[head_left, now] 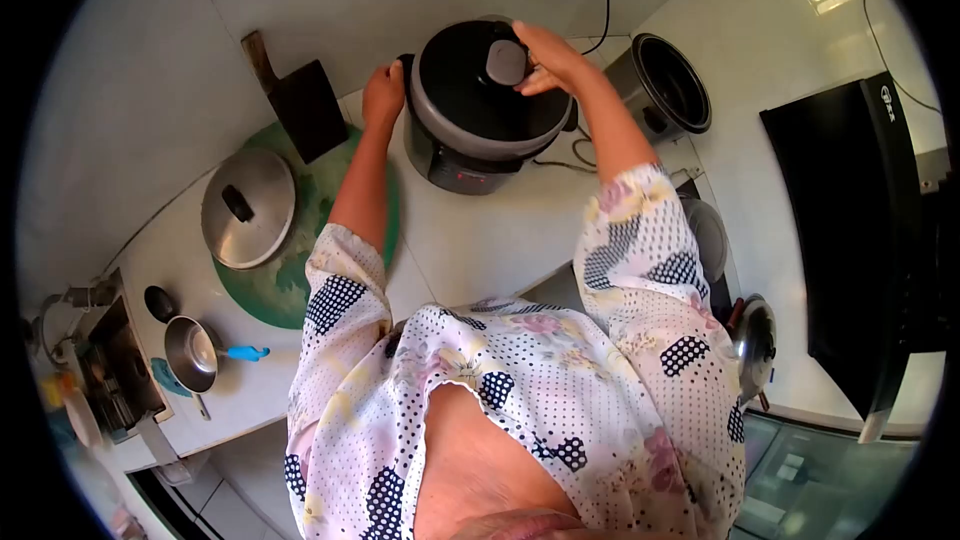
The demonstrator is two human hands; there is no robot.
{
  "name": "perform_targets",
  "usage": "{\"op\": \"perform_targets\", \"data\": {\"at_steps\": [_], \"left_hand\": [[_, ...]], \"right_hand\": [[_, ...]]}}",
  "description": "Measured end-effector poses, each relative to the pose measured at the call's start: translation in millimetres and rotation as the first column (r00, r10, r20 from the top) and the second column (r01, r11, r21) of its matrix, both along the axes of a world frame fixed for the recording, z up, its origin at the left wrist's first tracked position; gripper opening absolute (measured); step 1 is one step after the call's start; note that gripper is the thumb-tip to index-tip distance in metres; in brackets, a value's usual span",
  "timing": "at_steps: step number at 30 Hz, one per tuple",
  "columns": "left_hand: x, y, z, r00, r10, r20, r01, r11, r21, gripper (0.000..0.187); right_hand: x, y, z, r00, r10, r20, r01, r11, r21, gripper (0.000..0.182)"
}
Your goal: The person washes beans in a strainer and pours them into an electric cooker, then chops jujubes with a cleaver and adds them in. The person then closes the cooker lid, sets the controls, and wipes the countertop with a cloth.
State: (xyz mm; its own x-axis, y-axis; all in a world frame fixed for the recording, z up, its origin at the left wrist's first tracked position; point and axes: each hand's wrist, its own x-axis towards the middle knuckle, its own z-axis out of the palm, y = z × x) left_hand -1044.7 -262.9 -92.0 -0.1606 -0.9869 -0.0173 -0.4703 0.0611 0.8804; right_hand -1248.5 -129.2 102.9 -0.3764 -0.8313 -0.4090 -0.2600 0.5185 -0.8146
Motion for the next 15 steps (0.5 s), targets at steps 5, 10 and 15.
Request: {"op": "perform_targets", "data": {"at_steps": [5,10,15], "left_hand": [[27.7,27.1,32.3,0.984,0.161,0.071,-0.129,0.933,-0.335,0.046],[-13.2,83.6,123.9,0.994,-0.054,0.097,0.094,0.877,-0.472,0.051],[-74.3,112.8,156.4,0.867,-0.110,0.486,0.334,0.852,-0.404,0.073]], "right_hand": [[-49.2,86.0,-56.2,0.969,-0.163,0.184,0.230,0.865,-0.446,0.033],[-94.4,138.6,-186.7,0.821,-0.394,0.413,0.518,0.817,-0.251,0.026],[-69.9,131.5,-165.8,0.793,-0.181,0.582,0.374,0.899,-0.230,0.037]]}}
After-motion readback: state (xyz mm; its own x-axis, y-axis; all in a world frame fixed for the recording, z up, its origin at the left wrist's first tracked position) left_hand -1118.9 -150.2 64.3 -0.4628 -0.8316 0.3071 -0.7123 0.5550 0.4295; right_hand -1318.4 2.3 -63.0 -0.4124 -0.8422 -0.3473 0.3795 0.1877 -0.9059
